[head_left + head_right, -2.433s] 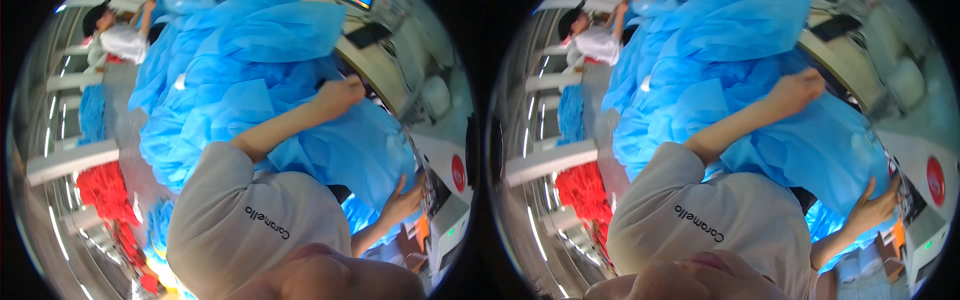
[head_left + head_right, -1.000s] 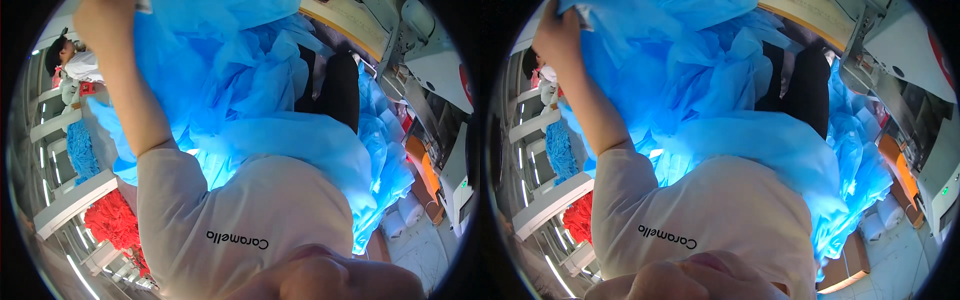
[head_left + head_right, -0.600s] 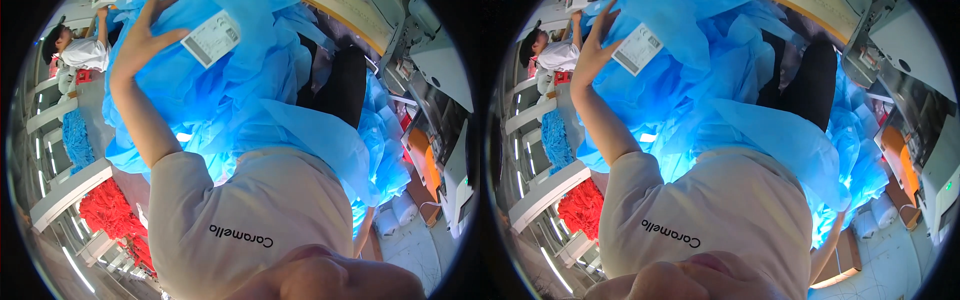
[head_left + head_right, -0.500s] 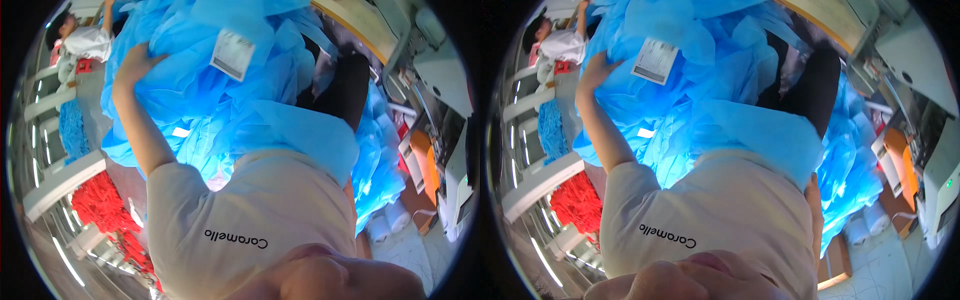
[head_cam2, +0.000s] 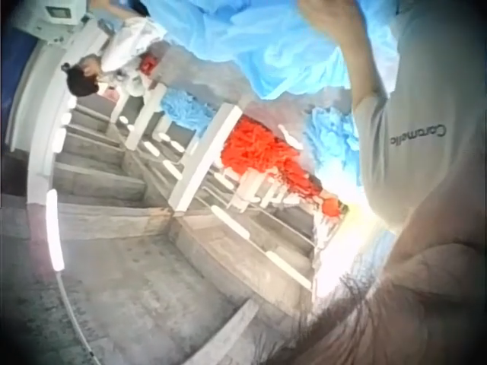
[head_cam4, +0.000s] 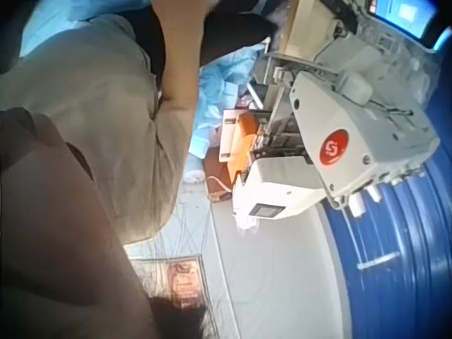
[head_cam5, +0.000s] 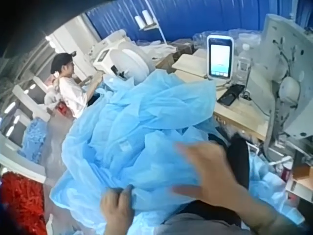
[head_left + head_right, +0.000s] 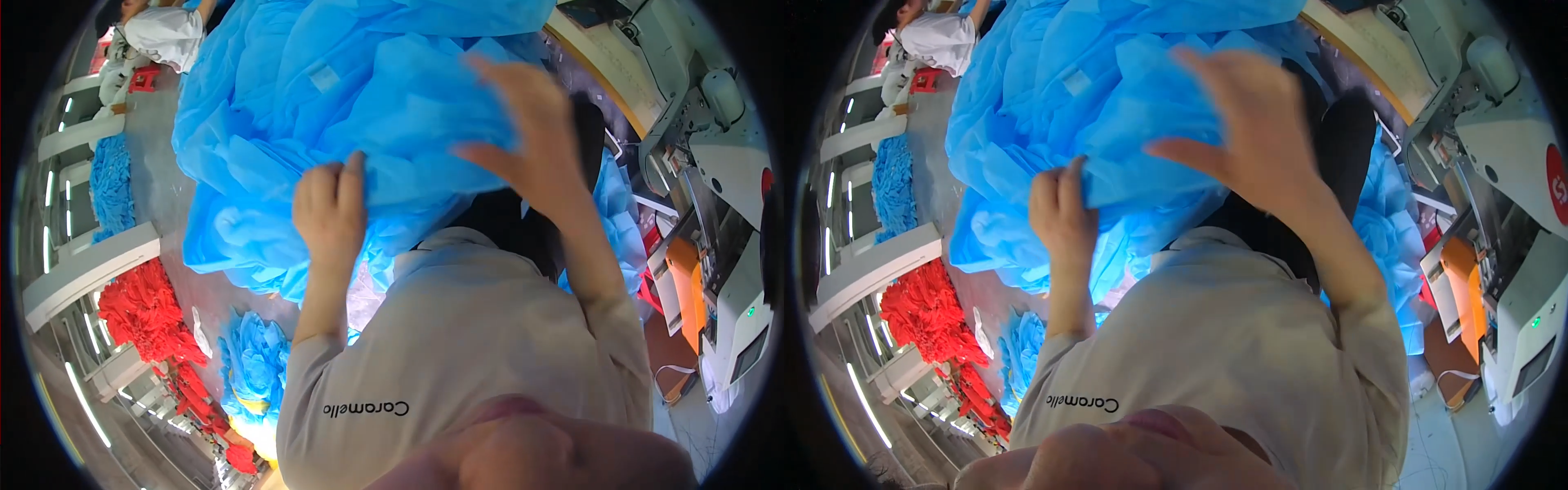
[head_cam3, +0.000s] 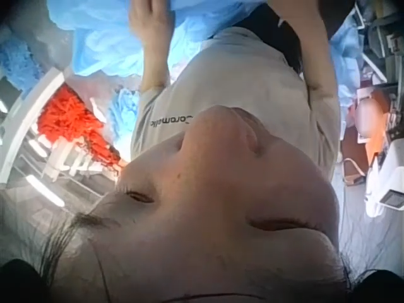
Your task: Arranging and smoothing out large pieces of blue fabric at a factory workstation.
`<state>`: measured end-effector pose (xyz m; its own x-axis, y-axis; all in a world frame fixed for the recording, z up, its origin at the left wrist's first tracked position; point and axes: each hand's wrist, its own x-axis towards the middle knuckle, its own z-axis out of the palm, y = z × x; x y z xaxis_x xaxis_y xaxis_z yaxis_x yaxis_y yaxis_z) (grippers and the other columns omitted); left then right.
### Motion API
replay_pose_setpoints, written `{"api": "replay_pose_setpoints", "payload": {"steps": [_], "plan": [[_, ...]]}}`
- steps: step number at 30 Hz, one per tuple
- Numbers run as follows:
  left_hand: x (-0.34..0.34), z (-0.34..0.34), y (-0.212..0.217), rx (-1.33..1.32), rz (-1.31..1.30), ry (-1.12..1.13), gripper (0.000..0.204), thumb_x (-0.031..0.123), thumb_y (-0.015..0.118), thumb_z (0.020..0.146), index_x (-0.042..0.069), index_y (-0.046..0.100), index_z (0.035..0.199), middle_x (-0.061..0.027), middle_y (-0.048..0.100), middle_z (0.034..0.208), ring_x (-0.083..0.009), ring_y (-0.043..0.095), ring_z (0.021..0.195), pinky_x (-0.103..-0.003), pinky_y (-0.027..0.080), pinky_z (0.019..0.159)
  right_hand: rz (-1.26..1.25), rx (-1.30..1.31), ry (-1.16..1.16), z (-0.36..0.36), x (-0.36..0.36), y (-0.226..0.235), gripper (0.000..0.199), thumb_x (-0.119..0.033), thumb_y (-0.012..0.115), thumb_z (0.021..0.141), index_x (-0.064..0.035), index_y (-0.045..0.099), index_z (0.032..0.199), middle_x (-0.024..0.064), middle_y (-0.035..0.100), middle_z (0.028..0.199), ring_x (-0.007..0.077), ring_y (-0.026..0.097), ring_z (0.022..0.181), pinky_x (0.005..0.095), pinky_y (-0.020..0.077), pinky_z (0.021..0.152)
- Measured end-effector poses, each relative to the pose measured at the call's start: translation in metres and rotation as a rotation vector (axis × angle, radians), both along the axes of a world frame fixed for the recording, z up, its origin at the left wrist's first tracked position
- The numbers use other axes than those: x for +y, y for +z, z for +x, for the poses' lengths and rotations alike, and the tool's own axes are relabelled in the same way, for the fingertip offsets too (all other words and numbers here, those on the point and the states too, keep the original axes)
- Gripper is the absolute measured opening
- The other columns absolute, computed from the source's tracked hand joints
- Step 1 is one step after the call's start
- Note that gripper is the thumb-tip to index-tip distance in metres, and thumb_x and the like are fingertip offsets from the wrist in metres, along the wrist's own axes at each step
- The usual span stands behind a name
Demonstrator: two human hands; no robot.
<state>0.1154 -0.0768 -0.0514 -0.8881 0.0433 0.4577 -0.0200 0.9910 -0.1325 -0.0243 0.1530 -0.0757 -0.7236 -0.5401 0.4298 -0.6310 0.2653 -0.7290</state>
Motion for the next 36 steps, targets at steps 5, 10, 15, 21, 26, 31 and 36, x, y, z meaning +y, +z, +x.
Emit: {"api": "replay_pose_setpoints", "payload": {"steps": [5,10,15,21,26,31,36], "plan": [[0.023,0.029,-0.005,-0.469,0.118,-0.123,0.041,0.013,0.067,0.074,0.008,0.061,0.114,-0.0134,0.059,0.109,-0.0333,0.059,0.098,-0.038,0.05,0.075,0.188,-0.545,0.302,-0.017,-0.038,-0.012,0.027,-0.021,0.067,0.082,-0.0054,0.063,0.103,0.0068,0.062,0.094,0.0266,0.056,0.092,0.0403,0.0412,0.081],[0.005,-0.026,0.053,-1.128,0.652,-0.227,0.046,0.019,0.074,0.073,0.01,0.06,0.115,-0.0163,0.057,0.12,-0.0322,0.059,0.1,-0.036,0.049,0.081,-0.116,-0.06,0.073,-0.024,-0.009,-0.031,0.014,-0.011,0.059,0.089,-0.0014,0.062,0.098,0.0051,0.061,0.093,0.0183,0.057,0.086,0.0275,0.0437,0.075],[0.005,-0.137,0.04,-0.974,0.785,-0.536,0.039,0.017,0.076,0.073,0.007,0.062,0.108,-0.0062,0.064,0.095,-0.0173,0.06,0.083,-0.028,0.047,0.075,-0.465,-0.923,0.203,-0.016,0.017,-0.021,0.017,-0.016,0.059,0.09,-0.0012,0.063,0.098,-0.0004,0.061,0.094,0.0074,0.054,0.088,0.0227,0.0423,0.074],[0.039,-0.176,0.035,-1.639,1.152,-0.705,0.038,0.018,0.076,0.076,0.001,0.06,0.106,0.0027,0.058,0.091,-0.0062,0.05,0.085,-0.023,0.042,0.074,-0.661,-1.303,0.525,-0.015,0.065,-0.024,0.043,-0.032,0.074,0.075,0.002,0.063,0.099,0.0009,0.06,0.095,0.0067,0.053,0.088,0.0213,0.0417,0.075],[0.077,-0.188,0.037,-1.834,1.289,-0.648,0.053,0.019,0.083,0.066,0.0,0.06,0.11,0.0001,0.06,0.094,-0.0098,0.054,0.089,-0.023,0.043,0.081,-0.733,-1.134,0.539,-0.009,0.072,-0.036,0.034,-0.029,0.07,0.078,-0.0013,0.063,0.097,0.0032,0.059,0.094,0.0114,0.054,0.089,0.0257,0.0407,0.081],[0.104,-0.213,0.033,-1.66,1.246,-0.546,0.029,0.016,0.082,0.066,0.001,0.066,0.084,0.0012,0.056,0.078,-0.0078,0.051,0.079,-0.023,0.04,0.07,-1.306,-0.833,0.555,0.027,0.138,-0.027,0.036,-0.037,0.073,0.07,-0.0083,0.057,0.084,0.0059,0.047,0.085,0.0181,0.045,0.083,0.0288,0.0369,0.07],[0.155,-0.21,0.013,-1.658,1.192,-0.703,0.02,0.006,0.079,0.068,0.003,0.06,0.073,0.0006,0.05,0.067,-0.0063,0.041,0.062,-0.024,0.028,0.051,-0.093,-0.378,-1.08,0.045,0.192,-0.028,0.028,-0.002,0.06,0.073,-0.0037,0.054,0.1,0.0072,0.059,0.094,0.0167,0.056,0.085,0.0285,0.0442,0.077]]}}
